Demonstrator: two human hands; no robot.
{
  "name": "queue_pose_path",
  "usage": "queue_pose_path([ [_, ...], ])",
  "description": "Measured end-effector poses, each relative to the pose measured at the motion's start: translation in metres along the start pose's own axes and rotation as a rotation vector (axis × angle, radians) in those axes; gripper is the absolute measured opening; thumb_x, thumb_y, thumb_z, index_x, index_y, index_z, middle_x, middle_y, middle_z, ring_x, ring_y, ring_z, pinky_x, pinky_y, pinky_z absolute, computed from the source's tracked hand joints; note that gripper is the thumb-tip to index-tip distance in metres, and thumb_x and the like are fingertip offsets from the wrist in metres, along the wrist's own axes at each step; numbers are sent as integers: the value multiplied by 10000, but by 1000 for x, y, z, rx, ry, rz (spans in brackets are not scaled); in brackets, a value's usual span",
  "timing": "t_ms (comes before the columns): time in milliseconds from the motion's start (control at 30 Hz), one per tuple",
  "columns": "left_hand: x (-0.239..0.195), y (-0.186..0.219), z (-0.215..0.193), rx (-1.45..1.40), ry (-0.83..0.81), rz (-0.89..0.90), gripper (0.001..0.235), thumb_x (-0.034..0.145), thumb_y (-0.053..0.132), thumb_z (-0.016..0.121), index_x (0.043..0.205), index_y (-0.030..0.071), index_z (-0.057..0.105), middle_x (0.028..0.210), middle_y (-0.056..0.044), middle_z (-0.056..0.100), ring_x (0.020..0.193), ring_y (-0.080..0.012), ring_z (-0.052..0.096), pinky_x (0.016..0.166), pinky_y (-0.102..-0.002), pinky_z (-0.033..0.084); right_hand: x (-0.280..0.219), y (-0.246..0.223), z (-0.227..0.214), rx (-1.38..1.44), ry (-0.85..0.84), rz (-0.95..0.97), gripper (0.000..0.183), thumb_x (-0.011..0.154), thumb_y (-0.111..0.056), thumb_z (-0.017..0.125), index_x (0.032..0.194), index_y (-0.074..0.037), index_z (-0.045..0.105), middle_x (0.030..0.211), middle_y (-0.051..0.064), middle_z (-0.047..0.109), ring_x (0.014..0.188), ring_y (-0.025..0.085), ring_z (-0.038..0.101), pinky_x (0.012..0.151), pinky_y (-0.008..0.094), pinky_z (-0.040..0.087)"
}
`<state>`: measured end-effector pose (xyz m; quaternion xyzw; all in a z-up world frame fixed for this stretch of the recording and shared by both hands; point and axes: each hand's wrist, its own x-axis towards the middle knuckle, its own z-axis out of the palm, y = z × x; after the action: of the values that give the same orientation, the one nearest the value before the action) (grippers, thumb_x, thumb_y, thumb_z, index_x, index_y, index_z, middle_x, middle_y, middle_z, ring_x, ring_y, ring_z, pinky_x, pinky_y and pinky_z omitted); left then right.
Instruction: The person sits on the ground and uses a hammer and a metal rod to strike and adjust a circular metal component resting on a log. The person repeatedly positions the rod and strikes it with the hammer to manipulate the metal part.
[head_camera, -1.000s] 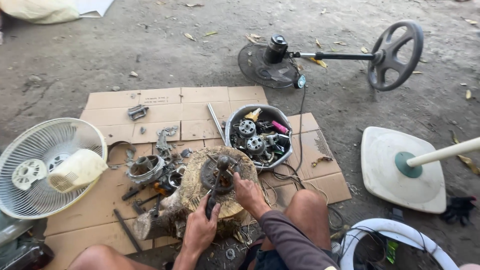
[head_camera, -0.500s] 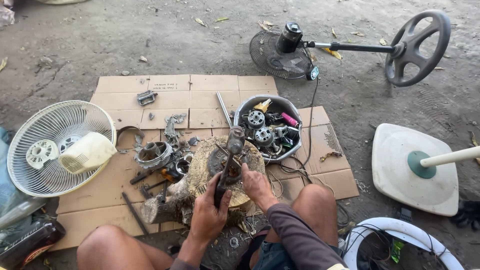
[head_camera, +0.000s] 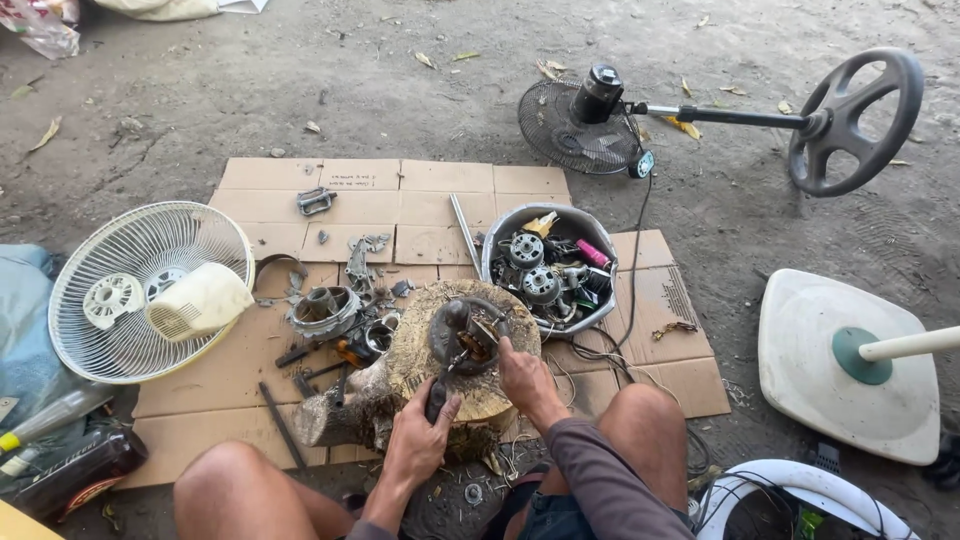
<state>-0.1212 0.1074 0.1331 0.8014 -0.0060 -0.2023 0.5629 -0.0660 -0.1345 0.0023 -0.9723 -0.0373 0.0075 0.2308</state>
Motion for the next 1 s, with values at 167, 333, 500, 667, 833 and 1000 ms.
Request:
queue_pose_path([
  [167, 0, 9, 0, 89, 0, 125, 538, 983, 377, 588, 1459, 132, 534, 615, 16, 566, 412, -103, 466, 310, -279, 362, -3, -8, -7, -41, -12, 17, 132, 1110, -151, 373, 1083, -75, 477, 587, -31, 432, 393, 80, 359, 297, 242, 330],
  [333, -2, 32, 3, 160, -8, 64, 449, 988, 316, 589, 1407, 160, 549, 712, -27, 738, 453, -131, 573, 370, -307, 424, 0, -10, -10, -71, 36, -17, 130, 1111, -163, 387, 1036, -96, 469, 576, -48, 390, 391, 72, 310, 290, 247, 285],
  [500, -5, 34, -3, 185, 0, 150, 597, 961, 252, 638, 1512, 105, 464, 662, -89, 746, 308, -115, 479, 205, -287, 354, -4, -16, -19, -28, 30, -6, 196, 1079, -76, 327, 1160, -58, 504, 560, -48, 391, 380, 72, 320, 289, 247, 313],
  [667, -21, 69, -4, 115, 104, 472, 504, 968, 269, 636, 1435, 143, 494, 658, -14, 714, 395, -129, 542, 320, -305, 365, -3, -19, -25, -70, 42, -38, 134, 1082, -103, 356, 1068, -72, 486, 536, -22, 438, 362, 94, 362, 294, 260, 345],
  [833, 1, 39, -9, 201, 107, 577, 397, 985, 225, 638, 1346, 162, 484, 677, -22, 738, 386, -156, 588, 289, -322, 412, -1, -18, -24, -89, -2, -49, 109, 1081, -67, 379, 1161, -74, 452, 597, 12, 508, 373, 81, 389, 299, 215, 374],
  [1000, -13, 47, -9, 175, 87, -22, 460, 969, 295, 600, 1407, 156, 582, 689, -64, 762, 466, -160, 642, 397, -325, 482, -5, -16, -24, 11, -48, 44, 199, 1087, -98, 361, 1251, -41, 459, 587, -16, 439, 381, 83, 380, 272, 252, 334],
])
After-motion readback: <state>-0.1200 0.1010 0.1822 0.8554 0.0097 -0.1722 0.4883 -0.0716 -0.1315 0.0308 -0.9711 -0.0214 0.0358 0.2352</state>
